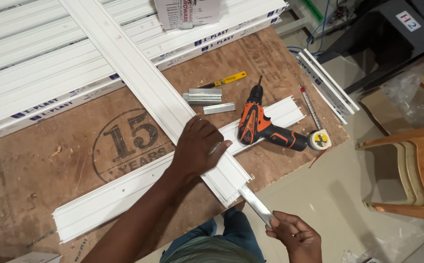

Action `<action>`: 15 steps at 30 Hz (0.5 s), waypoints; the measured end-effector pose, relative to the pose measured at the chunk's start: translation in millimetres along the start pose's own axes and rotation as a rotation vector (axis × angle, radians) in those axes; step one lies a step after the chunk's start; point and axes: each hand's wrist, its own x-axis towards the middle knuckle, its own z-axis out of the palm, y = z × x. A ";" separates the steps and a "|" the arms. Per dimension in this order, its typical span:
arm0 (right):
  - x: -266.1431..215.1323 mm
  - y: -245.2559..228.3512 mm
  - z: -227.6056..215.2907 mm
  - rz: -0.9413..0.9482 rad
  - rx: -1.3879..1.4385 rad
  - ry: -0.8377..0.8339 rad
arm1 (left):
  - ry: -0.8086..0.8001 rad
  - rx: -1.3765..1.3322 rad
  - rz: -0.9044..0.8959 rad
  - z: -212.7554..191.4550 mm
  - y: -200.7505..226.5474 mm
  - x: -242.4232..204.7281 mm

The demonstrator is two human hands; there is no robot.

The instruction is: The person is assembling white plastic or aluminum profiles on a wooden workbench, using a tape measure, pencil, screws, and a power drill.

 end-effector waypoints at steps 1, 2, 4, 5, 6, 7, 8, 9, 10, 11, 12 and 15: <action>-2.1 -2.8 2.1 0.019 0.003 0.021 | 0.006 -0.004 -0.024 1.4 2.8 0.4; -1.2 1.5 -1.3 0.019 0.004 0.018 | 0.006 -0.001 -0.025 3.3 4.9 -1.1; 0.2 10.0 -8.5 0.002 0.011 0.031 | 0.006 -0.015 -0.014 8.2 9.1 -3.5; 2.8 15.5 -12.7 0.002 0.010 0.029 | 0.006 -0.014 -0.015 9.5 13.1 -5.0; 5.4 21.1 -16.9 -0.025 0.053 -0.009 | 0.003 -0.023 -0.025 10.9 17.1 -6.6; 7.5 26.9 -21.3 -0.051 0.097 -0.045 | -0.002 -0.033 -0.035 12.5 21.2 -8.1; 8.3 28.1 -23.5 -0.050 0.097 -0.045 | -0.003 -0.033 -0.035 12.6 22.1 -9.1; 9.2 28.9 -26.1 -0.040 0.076 -0.025 | 0.000 -0.034 -0.033 13.1 23.2 -9.5; 10.1 29.7 -28.7 -0.029 0.055 -0.005 | 0.003 -0.036 -0.031 13.5 24.3 -9.9; 13.9 34.3 -32.2 -0.031 0.054 -0.006 | 0.005 -0.035 -0.030 14.6 23.5 -10.2; 17.6 38.8 -35.6 -0.027 0.107 -0.049 | 0.009 -0.038 -0.027 15.6 22.7 -10.5; 19.7 42.8 -33.5 -0.019 0.167 -0.087 | 0.004 -0.029 -0.033 15.8 21.4 -12.1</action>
